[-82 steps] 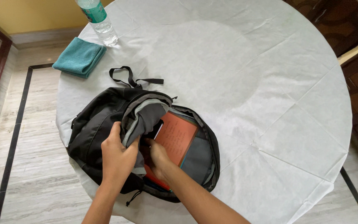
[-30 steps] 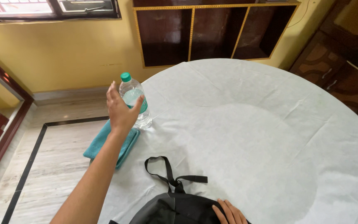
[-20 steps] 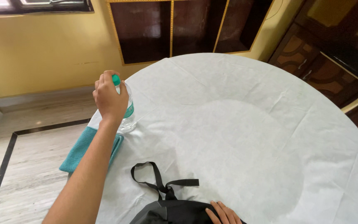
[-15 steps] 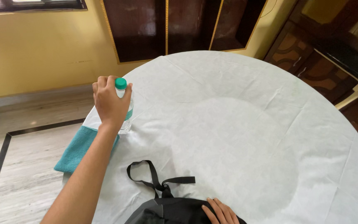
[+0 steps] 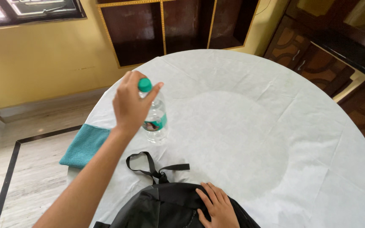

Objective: The person packs a black backpack on a round table, placing a charger with cable, a small item, folders, a notebook, and a power bank into its compartments, then zips the pockets closed. They then take a folded blue cloth and wipe the shelves of a wooden wardrobe.

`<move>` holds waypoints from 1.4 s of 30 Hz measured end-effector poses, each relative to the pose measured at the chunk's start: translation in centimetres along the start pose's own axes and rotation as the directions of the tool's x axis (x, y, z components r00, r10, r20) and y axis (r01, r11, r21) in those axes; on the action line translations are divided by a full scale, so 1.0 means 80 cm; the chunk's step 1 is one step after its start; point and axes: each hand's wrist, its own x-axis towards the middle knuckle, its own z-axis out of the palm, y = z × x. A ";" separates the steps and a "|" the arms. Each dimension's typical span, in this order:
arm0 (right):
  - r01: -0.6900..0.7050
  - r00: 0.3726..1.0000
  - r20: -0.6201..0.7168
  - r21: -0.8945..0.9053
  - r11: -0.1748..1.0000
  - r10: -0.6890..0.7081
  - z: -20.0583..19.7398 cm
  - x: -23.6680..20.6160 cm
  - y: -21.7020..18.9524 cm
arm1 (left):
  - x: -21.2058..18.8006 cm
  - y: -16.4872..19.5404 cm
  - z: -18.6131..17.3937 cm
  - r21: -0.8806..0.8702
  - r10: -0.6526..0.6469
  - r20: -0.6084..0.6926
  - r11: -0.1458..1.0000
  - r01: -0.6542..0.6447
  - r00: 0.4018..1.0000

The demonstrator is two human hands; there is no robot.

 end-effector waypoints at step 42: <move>0.600 0.704 -0.132 -0.415 0.684 -0.698 -0.403 0.126 0.093 | -0.208 0.304 0.171 -0.435 -0.320 0.202 0.817 0.378 0.926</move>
